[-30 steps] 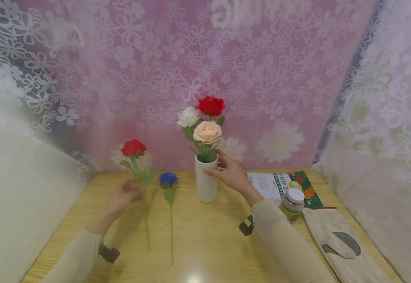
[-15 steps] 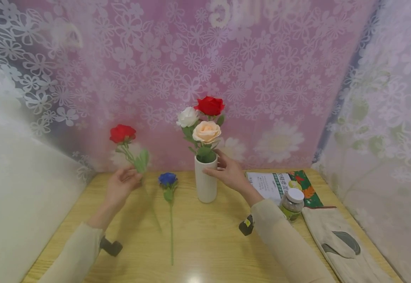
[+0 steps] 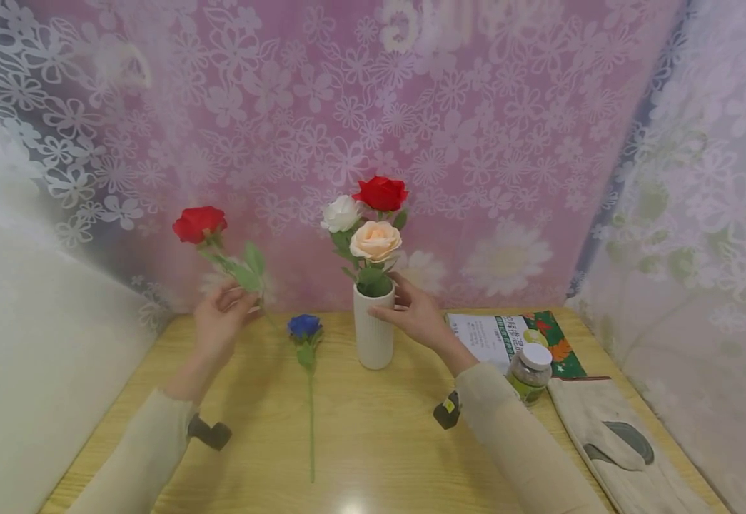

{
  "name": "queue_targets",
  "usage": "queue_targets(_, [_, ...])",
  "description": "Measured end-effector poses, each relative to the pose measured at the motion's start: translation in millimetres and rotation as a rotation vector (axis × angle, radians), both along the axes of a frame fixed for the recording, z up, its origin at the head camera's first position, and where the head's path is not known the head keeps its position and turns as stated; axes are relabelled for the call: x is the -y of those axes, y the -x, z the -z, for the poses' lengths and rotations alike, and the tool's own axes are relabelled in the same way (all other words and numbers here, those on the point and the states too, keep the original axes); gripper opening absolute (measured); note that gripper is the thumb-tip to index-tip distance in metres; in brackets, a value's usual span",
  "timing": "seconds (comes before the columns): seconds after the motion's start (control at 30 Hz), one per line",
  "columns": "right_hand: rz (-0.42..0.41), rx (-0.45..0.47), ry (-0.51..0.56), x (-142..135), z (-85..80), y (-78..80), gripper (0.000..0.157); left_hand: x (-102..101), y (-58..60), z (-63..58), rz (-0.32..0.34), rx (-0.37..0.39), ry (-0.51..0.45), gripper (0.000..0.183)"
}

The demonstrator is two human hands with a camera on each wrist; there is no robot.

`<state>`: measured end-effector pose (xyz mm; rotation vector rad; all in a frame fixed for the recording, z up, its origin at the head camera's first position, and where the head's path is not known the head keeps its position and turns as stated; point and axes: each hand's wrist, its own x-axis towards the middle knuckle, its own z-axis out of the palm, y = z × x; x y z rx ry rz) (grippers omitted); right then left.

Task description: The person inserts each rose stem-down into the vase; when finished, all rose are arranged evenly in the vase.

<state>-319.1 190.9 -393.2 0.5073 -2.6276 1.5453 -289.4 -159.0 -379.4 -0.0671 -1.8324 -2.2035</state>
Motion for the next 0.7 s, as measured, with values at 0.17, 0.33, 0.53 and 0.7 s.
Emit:
queue_targets(0.17, [-0.001, 0.002, 0.001, -0.2, 1.1, 0.8, 0.093, -4.1, 1.6, -10.1, -0.022, -0.056, -0.068, 0.037])
queue_targets(0.33, [-0.006, -0.004, 0.005, -0.9, 3.3, 2.8, 0.093, -5.4, 1.9, -17.5, -0.023, -0.08, -0.095, 0.036])
queue_targets(0.53, [-0.002, -0.007, -0.001, -1.0, 2.7, 2.7, 0.092, -9.0, 3.3, -30.0, -0.051, -0.141, -0.164, 0.028])
queue_targets(0.7, [-0.001, -0.005, 0.0, -0.9, 2.3, 2.0, 0.093, -13.0, 4.8, -40.0, -0.052, -0.183, -0.212, 0.025])
